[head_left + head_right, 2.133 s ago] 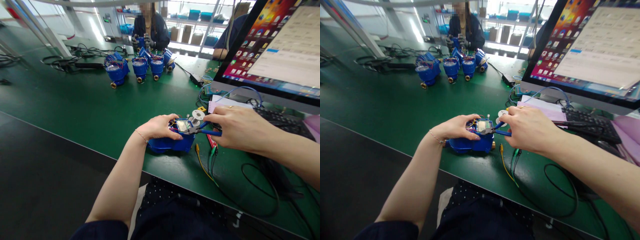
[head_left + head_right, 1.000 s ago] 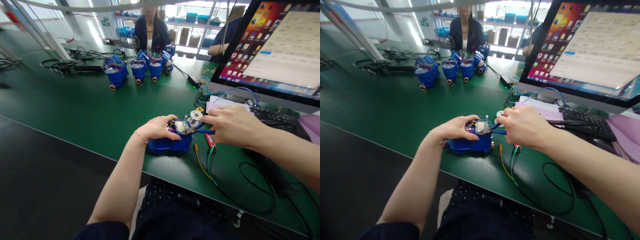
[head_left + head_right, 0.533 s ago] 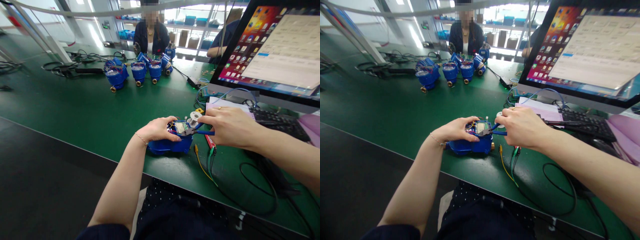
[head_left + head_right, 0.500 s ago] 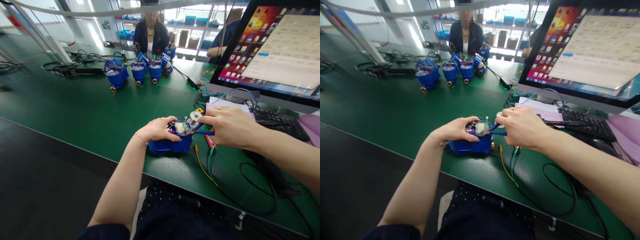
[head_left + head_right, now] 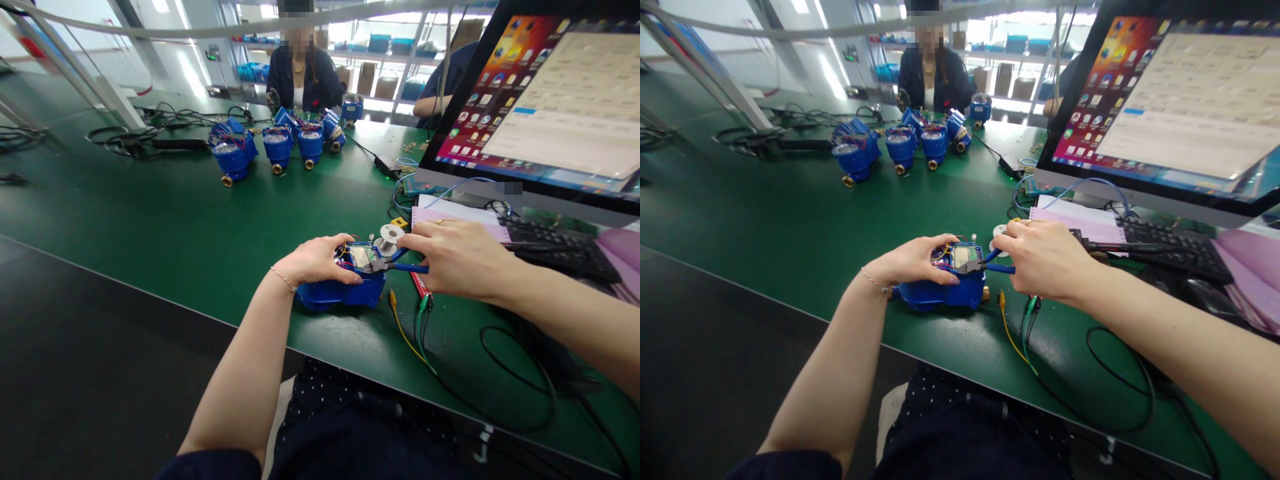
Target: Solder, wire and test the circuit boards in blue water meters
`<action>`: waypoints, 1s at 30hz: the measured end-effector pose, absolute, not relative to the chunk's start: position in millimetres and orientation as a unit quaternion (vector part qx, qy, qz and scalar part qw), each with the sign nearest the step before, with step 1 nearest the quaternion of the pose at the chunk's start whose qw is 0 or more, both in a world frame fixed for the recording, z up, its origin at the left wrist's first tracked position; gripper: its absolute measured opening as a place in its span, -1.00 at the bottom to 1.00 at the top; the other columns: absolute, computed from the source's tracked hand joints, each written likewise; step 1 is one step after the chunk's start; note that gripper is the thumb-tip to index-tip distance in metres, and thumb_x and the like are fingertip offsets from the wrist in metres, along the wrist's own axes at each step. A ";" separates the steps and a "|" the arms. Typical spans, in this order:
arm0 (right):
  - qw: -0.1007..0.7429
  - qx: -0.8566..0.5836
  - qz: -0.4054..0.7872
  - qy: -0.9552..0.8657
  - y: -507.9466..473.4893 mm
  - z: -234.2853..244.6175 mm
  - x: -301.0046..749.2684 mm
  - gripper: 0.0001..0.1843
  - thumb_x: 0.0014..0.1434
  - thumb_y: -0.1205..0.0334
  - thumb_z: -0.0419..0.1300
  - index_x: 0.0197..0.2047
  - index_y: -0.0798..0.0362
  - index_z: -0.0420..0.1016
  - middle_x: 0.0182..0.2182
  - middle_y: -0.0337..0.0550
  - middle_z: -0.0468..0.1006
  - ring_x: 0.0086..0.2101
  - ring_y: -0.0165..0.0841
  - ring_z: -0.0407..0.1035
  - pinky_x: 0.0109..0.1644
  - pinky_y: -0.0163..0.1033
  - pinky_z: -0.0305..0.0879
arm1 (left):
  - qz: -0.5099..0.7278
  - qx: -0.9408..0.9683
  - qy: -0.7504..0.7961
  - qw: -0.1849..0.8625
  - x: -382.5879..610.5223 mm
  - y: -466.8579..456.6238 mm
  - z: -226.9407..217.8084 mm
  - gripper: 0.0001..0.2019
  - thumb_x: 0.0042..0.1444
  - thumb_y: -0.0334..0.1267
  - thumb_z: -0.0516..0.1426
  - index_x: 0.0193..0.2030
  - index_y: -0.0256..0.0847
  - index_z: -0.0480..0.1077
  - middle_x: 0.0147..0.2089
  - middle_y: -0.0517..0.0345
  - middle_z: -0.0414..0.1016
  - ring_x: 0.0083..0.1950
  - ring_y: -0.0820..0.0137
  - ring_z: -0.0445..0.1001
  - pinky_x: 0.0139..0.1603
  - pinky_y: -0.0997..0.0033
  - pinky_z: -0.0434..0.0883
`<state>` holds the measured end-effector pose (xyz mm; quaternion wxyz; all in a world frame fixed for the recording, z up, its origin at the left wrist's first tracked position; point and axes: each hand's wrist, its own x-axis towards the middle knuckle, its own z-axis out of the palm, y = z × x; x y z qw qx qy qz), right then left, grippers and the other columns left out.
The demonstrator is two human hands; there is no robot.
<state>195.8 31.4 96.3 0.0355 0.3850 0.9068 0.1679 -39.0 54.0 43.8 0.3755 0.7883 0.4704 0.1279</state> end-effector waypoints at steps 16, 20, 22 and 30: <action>0.047 0.372 0.161 0.913 33.9 98.1 193.9 -0.67 -0.07 0.32 0.12 -0.17 0.05 0.45 -0.35 -0.12 0.47 -0.36 -0.28 0.35 -0.32 -0.24 0.06 | 0.130 0.788 0.468 0.379 -39.2 52.6 45.3 -0.23 -0.22 0.05 0.31 0.17 -0.05 0.20 0.05 0.05 0.42 0.04 0.12 0.38 0.03 0.19 0.34; 0.059 0.379 0.153 0.911 34.3 97.2 193.7 -0.66 -0.09 0.34 0.10 -0.17 0.05 0.46 -0.34 -0.12 0.49 -0.36 -0.28 0.36 -0.36 -0.25 0.03 | 0.129 0.788 0.470 0.377 -39.0 52.6 45.6 -0.21 -0.23 0.04 0.31 0.18 -0.07 0.19 0.06 0.04 0.41 0.03 0.12 0.38 0.04 0.19 0.33; 0.064 0.381 0.154 0.909 32.9 95.4 193.8 -0.67 -0.08 0.36 0.09 -0.19 0.06 0.46 -0.37 -0.12 0.49 -0.39 -0.29 0.35 -0.40 -0.25 -0.01 | 0.128 0.786 0.471 0.378 -39.1 52.6 45.7 -0.21 -0.23 0.04 0.31 0.18 -0.08 0.19 0.06 0.04 0.41 0.03 0.13 0.38 0.04 0.20 0.33; 0.014 0.368 0.221 0.903 23.0 86.9 196.4 -0.72 -0.04 0.37 0.06 -0.21 0.11 0.44 -0.39 -0.07 0.47 -0.43 -0.32 0.33 -0.39 -0.26 -0.04 | 0.131 0.782 0.467 0.391 -39.1 54.1 44.8 -0.22 -0.23 0.03 0.31 0.17 -0.08 0.20 0.04 0.04 0.42 0.01 0.14 0.39 0.01 0.21 0.34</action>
